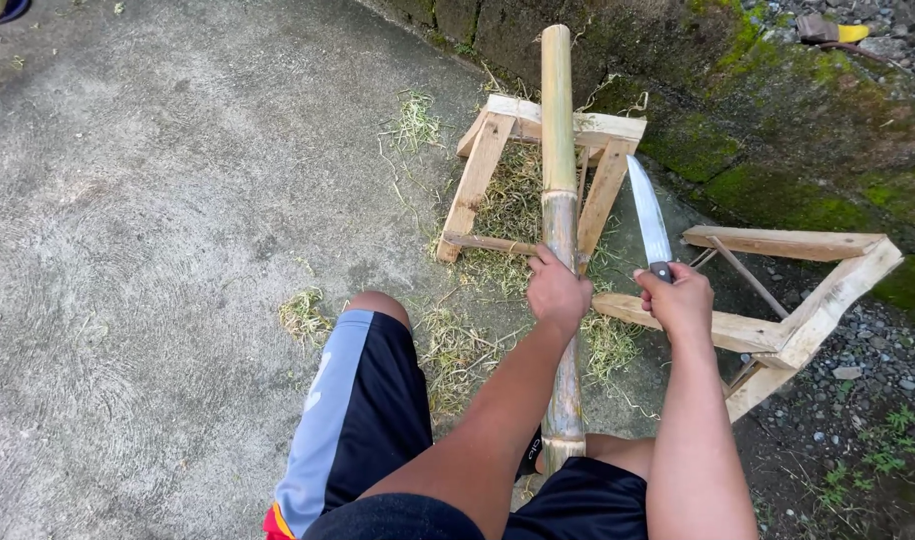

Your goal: Scraping the outer green layer off a bamboo pole using a knife.

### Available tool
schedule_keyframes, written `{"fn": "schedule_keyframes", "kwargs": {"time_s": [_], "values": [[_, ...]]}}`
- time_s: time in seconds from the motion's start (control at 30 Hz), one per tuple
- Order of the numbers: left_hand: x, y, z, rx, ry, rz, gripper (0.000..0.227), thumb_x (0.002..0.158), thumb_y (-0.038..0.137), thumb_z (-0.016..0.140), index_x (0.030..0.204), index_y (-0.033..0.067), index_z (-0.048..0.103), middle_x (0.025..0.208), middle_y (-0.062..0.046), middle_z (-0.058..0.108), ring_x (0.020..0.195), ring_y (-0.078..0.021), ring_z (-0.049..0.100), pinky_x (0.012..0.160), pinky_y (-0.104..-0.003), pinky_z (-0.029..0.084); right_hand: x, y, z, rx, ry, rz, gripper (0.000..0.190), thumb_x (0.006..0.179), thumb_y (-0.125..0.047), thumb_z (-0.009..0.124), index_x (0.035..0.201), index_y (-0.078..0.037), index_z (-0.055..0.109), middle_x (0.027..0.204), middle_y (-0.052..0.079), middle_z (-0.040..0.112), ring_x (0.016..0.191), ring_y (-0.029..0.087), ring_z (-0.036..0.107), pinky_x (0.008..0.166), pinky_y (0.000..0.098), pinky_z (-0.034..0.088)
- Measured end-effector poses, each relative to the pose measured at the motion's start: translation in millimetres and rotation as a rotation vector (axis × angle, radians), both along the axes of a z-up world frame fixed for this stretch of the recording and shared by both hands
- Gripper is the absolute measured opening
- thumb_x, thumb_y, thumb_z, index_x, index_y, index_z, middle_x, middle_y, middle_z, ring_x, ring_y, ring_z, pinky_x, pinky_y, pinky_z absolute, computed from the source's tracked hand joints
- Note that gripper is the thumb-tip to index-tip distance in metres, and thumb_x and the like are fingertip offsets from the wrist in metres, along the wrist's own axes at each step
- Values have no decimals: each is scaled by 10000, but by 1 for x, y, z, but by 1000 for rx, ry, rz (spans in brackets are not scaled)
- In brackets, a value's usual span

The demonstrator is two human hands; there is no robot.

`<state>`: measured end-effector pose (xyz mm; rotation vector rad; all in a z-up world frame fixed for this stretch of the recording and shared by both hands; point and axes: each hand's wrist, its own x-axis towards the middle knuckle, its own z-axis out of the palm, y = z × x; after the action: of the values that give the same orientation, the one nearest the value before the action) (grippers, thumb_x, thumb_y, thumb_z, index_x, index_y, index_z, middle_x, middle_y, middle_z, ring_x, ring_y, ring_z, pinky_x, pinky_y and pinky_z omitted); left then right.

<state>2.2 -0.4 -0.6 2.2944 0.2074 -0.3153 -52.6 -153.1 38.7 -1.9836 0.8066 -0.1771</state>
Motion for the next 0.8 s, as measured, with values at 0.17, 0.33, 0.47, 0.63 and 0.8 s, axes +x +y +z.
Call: {"fn": "schedule_keyframes", "kwargs": {"time_s": [0.17,0.33,0.47,0.63,0.8], "values": [[-1,-1,-1,-1,16,-3,993,791,277,816,1504,-21,192,1242,-224,511,966,-358,693,817,-426,578,1,-5,-9,-6,8,-4,214,854,-199,814,920,-14,729,670,40,665,534,93,617,484,265,481],[-1,-1,-3,-12,-17,14,992,790,277,820,1498,-29,197,1233,-226,516,970,-362,689,829,-424,572,1,-2,-8,-44,30,18,229,871,-208,810,910,4,731,675,46,669,539,96,620,491,266,476],[-1,2,3,-25,25,-6,992,795,263,810,1507,-32,186,1244,-237,509,963,-364,692,835,-413,579,1,2,-3,-26,22,9,219,855,-198,811,941,-13,733,676,40,672,541,90,626,499,261,491],[0,1,0,-25,19,0,972,799,256,808,1504,-22,199,1245,-239,512,990,-375,680,851,-421,572,2,4,-2,-28,22,17,220,855,-191,813,944,-4,738,676,44,673,549,89,625,506,263,489],[0,0,-1,-22,20,1,974,793,261,809,1501,-17,202,1254,-233,506,993,-372,680,847,-423,571,1,4,-2,-47,21,28,219,857,-195,814,930,-2,739,670,46,673,549,95,626,512,268,490]]}}
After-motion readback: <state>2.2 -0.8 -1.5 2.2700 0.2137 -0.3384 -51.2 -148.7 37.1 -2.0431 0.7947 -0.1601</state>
